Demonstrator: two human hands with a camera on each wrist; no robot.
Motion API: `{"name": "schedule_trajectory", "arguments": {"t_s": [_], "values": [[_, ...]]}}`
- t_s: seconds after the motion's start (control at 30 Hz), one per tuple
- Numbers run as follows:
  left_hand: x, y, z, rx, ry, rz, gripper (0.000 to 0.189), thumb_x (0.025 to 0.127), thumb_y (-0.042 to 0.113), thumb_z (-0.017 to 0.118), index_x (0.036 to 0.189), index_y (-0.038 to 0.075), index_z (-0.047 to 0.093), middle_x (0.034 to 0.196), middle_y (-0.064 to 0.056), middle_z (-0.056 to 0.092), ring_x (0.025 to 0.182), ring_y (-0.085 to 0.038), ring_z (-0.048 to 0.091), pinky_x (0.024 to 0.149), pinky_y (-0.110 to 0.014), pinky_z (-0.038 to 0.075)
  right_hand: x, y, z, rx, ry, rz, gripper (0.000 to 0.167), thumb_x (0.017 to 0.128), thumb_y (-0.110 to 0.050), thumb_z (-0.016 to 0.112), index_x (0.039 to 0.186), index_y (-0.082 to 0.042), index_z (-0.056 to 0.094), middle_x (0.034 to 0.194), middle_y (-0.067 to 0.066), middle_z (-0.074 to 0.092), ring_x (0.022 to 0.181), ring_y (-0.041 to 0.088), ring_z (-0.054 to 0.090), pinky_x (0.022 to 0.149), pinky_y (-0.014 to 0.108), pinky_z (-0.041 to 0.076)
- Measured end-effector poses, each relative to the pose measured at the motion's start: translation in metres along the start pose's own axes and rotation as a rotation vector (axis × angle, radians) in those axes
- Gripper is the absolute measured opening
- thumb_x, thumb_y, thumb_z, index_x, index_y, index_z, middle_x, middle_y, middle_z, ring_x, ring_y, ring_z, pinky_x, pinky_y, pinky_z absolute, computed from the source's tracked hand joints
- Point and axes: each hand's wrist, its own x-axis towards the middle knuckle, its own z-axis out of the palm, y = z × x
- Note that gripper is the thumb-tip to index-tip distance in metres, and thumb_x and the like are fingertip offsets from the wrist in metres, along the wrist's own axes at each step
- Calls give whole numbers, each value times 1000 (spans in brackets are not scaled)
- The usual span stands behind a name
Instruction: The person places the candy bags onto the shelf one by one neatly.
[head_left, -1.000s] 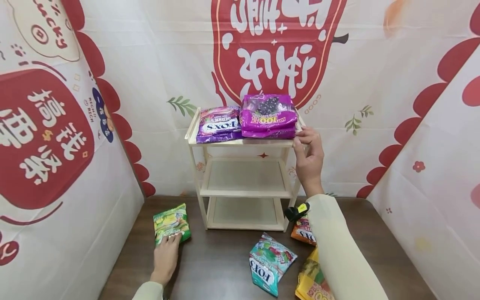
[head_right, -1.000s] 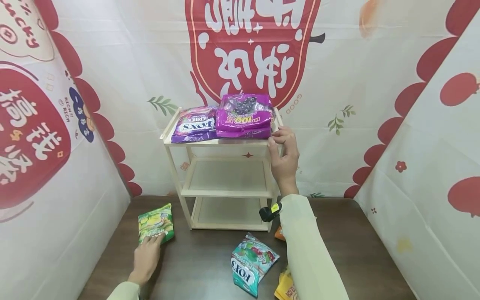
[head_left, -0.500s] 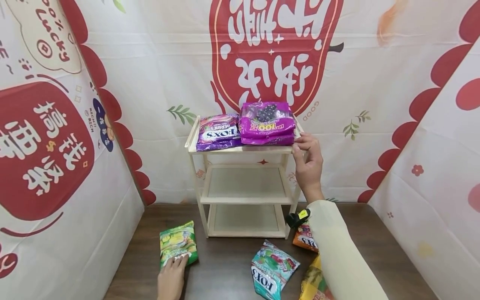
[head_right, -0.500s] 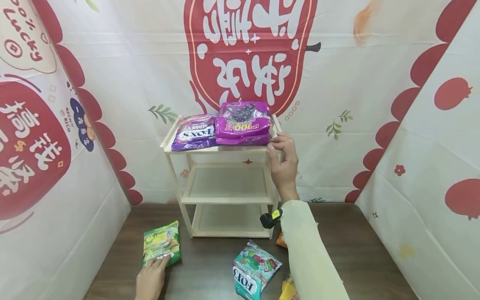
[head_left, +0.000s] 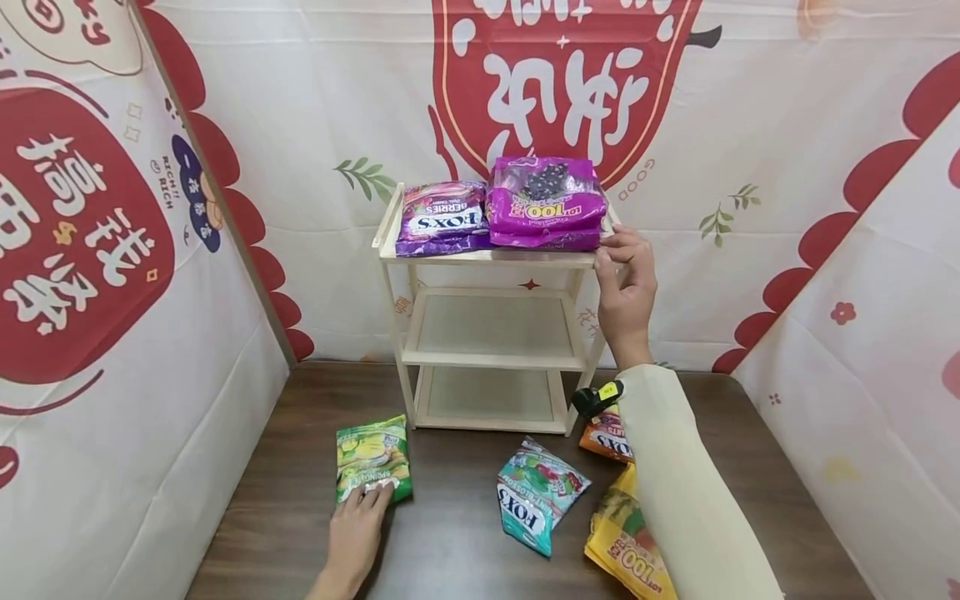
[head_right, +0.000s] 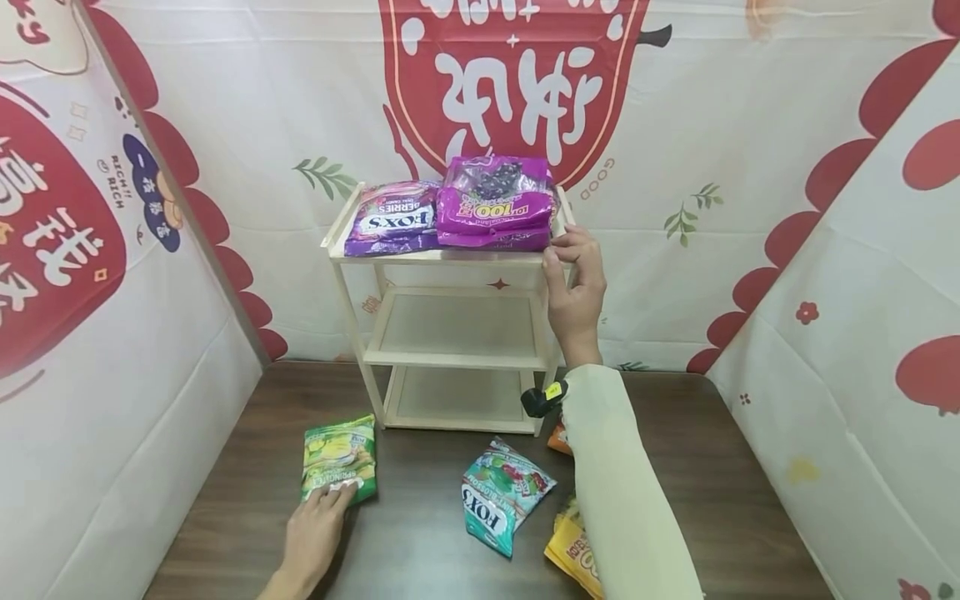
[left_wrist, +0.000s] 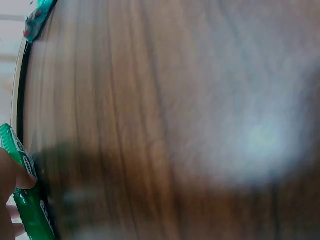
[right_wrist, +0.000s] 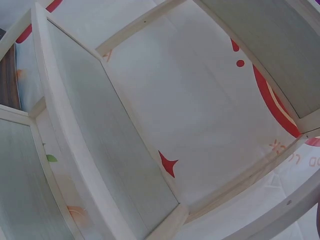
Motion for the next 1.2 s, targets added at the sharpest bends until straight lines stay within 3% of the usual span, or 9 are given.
{"name": "schedule_trajectory", "arguments": {"t_s": [0.27,0.5,0.83,0.97,1.2], "values": [[-1,6,-1,-24,23,11,44,67,-9,69,106,10,71,95,-9,71,88,-38,63,67,-50,55,2,1,2,24,13,-12,20,87,-4,53,89,16,49,102,35,50,120,42,43,109,41,28],[-7,16,-4,23,-67,3,39,72,-1,70,109,11,71,99,-8,71,90,-37,62,68,-49,55,-1,1,2,12,14,-4,20,87,-4,53,89,16,50,102,34,51,120,40,43,109,40,29],[-19,37,-4,-12,-95,61,49,65,-3,76,111,14,71,99,-3,71,90,-32,62,66,-46,55,-1,2,1,19,-4,-20,20,88,-4,53,89,16,50,102,34,50,120,42,43,109,42,29],[-18,43,-6,-1,-119,83,46,69,-1,76,111,16,71,99,-2,71,90,-31,62,66,-44,55,-1,2,2,24,5,-14,21,87,-5,53,89,16,50,102,34,50,120,41,43,109,41,30],[-17,50,-8,-37,-77,148,42,70,1,73,110,13,71,99,-4,70,89,-31,63,65,-44,55,0,3,1,31,24,-18,23,87,-6,54,87,17,49,101,34,51,120,41,44,108,41,30]]}}
